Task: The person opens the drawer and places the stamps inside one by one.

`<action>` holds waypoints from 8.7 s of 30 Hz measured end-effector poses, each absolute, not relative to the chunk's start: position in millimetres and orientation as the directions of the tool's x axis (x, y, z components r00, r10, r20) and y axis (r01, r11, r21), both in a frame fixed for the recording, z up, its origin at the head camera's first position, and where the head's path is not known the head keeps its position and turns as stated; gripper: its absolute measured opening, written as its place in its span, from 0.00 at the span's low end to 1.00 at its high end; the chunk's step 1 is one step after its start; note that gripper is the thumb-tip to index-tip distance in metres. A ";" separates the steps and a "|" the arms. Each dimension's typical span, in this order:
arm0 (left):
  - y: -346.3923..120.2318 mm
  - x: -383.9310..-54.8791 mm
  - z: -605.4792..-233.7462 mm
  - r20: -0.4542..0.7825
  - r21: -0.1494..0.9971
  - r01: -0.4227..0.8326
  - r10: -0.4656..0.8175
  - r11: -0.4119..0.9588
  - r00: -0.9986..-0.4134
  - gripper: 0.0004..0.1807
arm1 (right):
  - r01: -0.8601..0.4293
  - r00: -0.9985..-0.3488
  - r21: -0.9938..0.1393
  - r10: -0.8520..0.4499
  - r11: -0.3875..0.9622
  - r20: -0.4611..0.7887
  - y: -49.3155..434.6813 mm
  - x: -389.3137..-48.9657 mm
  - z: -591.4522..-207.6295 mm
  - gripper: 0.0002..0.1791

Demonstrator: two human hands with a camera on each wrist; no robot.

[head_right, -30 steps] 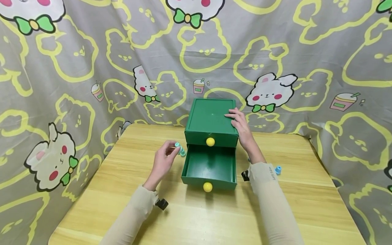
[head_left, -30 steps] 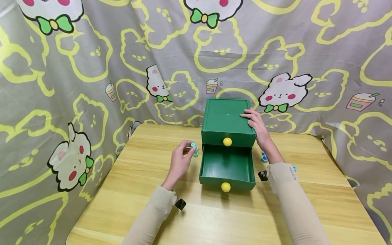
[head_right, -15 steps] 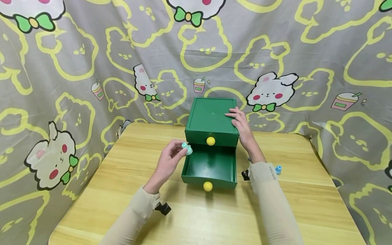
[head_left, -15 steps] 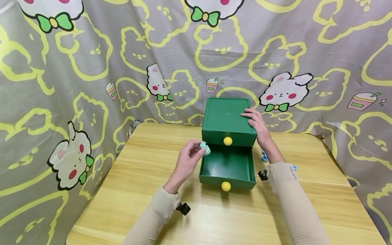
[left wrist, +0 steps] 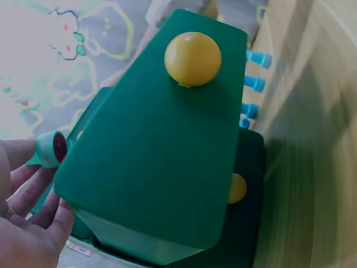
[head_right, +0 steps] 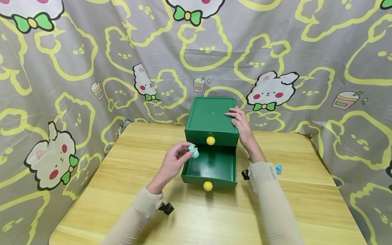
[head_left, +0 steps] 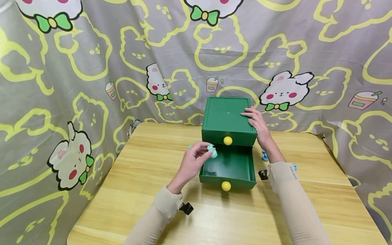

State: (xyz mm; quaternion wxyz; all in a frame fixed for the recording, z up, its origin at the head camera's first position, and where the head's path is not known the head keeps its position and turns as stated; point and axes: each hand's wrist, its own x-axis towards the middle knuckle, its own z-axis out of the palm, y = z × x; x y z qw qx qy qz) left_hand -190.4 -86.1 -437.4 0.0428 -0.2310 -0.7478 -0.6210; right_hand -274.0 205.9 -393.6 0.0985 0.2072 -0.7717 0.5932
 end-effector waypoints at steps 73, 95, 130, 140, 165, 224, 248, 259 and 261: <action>-58.2 -218.8 -448.6 0.286 0.253 0.626 0.562 0.737 -0.776 0.11 | -0.423 -0.902 -0.881 -0.190 0.211 0.388 210.3 -288.9 -409.8 0.24; -59.0 -218.8 -449.3 0.298 0.290 0.629 0.556 0.722 -0.776 0.10 | -0.444 -0.894 -0.873 -0.167 0.204 0.416 213.9 -298.5 -423.2 0.25; -59.5 -216.0 -451.8 0.289 0.368 0.612 0.539 0.700 -0.791 0.09 | -0.452 -0.890 -0.876 -0.155 0.168 0.429 212.1 -299.6 -426.7 0.25; -60.0 -214.2 -453.8 0.301 0.390 0.613 0.533 0.687 -0.790 0.08 | -0.444 -0.894 -0.880 -0.152 0.168 0.422 213.1 -299.2 -430.3 0.25; -84.3 -228.9 -457.0 0.653 0.630 0.619 0.113 0.469 -0.749 0.09 | -0.444 -0.893 -0.884 -0.159 0.146 0.422 206.4 -284.8 -408.6 0.24; -147.7 -275.0 -529.0 0.108 0.736 0.141 0.091 0.662 -0.990 0.09 | -0.446 -0.893 -0.880 -0.150 0.164 0.424 213.8 -303.4 -426.3 0.25; -130.1 -258.1 -502.5 0.264 0.685 0.220 0.044 0.694 -0.963 0.09 | -0.475 -0.879 -0.863 -0.144 0.170 0.455 211.8 -301.4 -425.8 0.24; -111.3 -240.8 -477.3 0.428 0.662 0.345 0.042 0.665 -0.903 0.10 | -0.474 -0.879 -0.863 -0.143 0.173 0.455 212.6 -301.5 -427.3 0.25; -108.3 -237.4 -472.5 0.467 0.645 0.378 0.049 0.665 -0.883 0.10 | -0.476 -0.879 -0.862 -0.142 0.177 0.456 212.5 -301.6 -427.1 0.25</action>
